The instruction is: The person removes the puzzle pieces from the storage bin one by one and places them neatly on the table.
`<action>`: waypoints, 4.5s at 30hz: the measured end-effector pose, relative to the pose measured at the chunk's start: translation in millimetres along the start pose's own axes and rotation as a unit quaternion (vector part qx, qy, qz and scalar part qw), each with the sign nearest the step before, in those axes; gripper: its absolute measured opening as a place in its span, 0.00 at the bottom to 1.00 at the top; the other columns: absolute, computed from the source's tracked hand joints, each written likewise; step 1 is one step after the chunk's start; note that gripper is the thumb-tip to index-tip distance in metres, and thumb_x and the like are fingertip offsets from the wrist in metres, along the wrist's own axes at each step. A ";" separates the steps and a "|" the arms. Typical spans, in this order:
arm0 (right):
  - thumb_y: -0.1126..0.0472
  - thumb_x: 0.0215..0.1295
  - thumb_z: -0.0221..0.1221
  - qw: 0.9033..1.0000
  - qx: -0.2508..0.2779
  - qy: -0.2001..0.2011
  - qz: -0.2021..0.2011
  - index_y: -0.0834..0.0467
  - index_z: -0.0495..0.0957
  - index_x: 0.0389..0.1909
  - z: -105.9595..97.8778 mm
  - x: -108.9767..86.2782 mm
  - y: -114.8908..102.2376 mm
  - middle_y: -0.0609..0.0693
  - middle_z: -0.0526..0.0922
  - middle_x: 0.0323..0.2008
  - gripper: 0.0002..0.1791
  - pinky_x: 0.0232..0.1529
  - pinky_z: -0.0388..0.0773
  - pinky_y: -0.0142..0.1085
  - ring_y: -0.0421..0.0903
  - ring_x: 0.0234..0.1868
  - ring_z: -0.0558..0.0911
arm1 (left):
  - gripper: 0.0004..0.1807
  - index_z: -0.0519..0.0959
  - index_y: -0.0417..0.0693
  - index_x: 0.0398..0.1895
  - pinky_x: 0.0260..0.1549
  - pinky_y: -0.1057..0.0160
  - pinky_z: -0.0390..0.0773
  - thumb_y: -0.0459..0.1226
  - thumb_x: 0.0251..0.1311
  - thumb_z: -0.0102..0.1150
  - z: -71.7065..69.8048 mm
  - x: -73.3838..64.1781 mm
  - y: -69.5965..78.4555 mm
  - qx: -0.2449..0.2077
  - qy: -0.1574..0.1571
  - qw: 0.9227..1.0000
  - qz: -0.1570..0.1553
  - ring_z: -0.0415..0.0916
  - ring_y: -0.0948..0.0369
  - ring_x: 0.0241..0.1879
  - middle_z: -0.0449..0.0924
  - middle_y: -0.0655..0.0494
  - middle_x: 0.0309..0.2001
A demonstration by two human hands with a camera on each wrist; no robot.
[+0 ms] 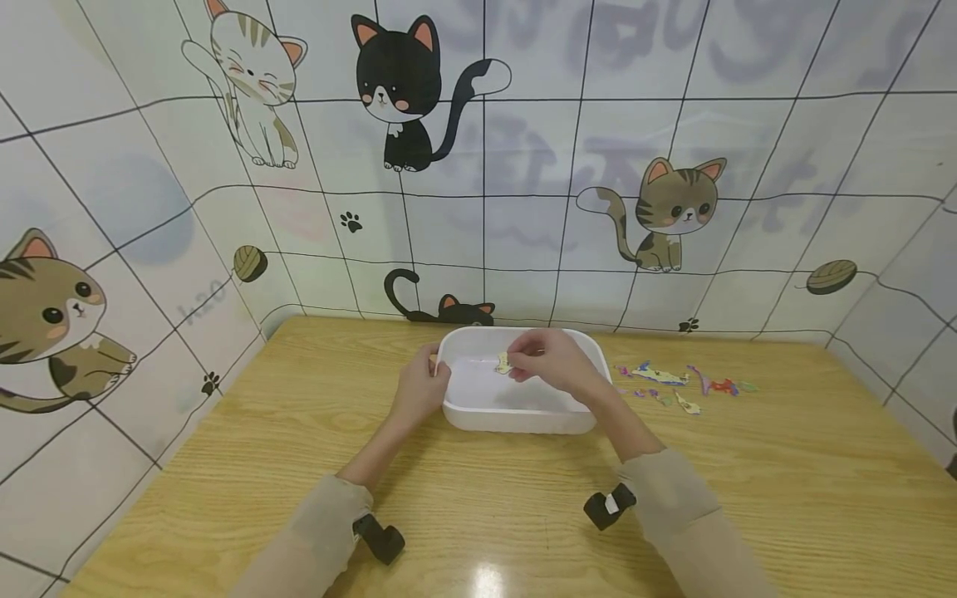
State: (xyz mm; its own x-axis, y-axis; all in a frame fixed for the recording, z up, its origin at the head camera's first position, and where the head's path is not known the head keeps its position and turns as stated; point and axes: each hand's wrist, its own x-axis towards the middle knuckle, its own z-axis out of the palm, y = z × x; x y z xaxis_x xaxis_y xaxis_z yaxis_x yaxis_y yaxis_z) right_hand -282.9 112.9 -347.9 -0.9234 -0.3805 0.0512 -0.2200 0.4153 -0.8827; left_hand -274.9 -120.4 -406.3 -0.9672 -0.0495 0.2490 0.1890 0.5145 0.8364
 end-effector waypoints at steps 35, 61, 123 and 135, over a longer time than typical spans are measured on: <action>0.58 0.70 0.63 0.995 -0.016 0.103 0.009 0.71 0.76 0.52 -117.0 -81.1 58.5 0.51 0.85 0.42 0.20 0.45 0.82 0.34 0.40 0.40 0.86 | 0.21 0.74 0.31 0.61 0.21 0.64 0.66 0.31 0.66 0.49 -0.7 -0.7 1.0 -0.005 -0.001 1.000 0.000 0.64 0.60 0.22 0.67 0.53 0.24; 0.56 0.73 0.58 0.977 -0.122 0.090 0.148 0.81 0.70 0.55 -194.2 -144.2 129.9 0.56 0.87 0.38 0.29 0.37 0.79 0.30 0.35 0.35 0.83 | 0.23 0.72 0.31 0.63 0.21 0.65 0.66 0.32 0.67 0.49 0.4 -1.5 1.7 -0.009 -0.006 1.000 -0.008 0.64 0.60 0.23 0.67 0.54 0.24; 0.59 0.76 0.54 0.984 -0.109 0.080 0.118 0.82 0.70 0.57 -175.9 -132.2 108.1 0.62 0.85 0.41 0.27 0.40 0.84 0.38 0.45 0.36 0.86 | 0.24 0.73 0.39 0.66 0.27 0.65 0.72 0.43 0.74 0.48 -7.0 2.0 3.0 -0.033 -0.027 0.997 -0.063 0.73 0.56 0.30 0.76 0.47 0.34; 0.55 0.75 0.55 0.956 -0.271 0.106 0.026 0.70 0.76 0.57 -150.7 -116.8 85.0 0.66 0.83 0.48 0.22 0.40 0.82 0.49 0.62 0.45 0.84 | 0.26 0.73 0.32 0.64 0.39 0.53 0.78 0.43 0.74 0.46 -16.3 7.8 10.7 0.033 -0.019 0.999 -0.015 0.77 0.50 0.40 0.80 0.41 0.41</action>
State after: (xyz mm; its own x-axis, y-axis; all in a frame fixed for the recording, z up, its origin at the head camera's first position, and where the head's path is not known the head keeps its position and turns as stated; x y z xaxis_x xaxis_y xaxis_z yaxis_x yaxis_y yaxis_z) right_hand -241.2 317.2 -358.5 -0.9681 -0.1953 0.1571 -0.2491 0.8187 -0.5174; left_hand -277.7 -129.3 -387.4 -0.9782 -0.0344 0.2048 0.1494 0.5682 0.8092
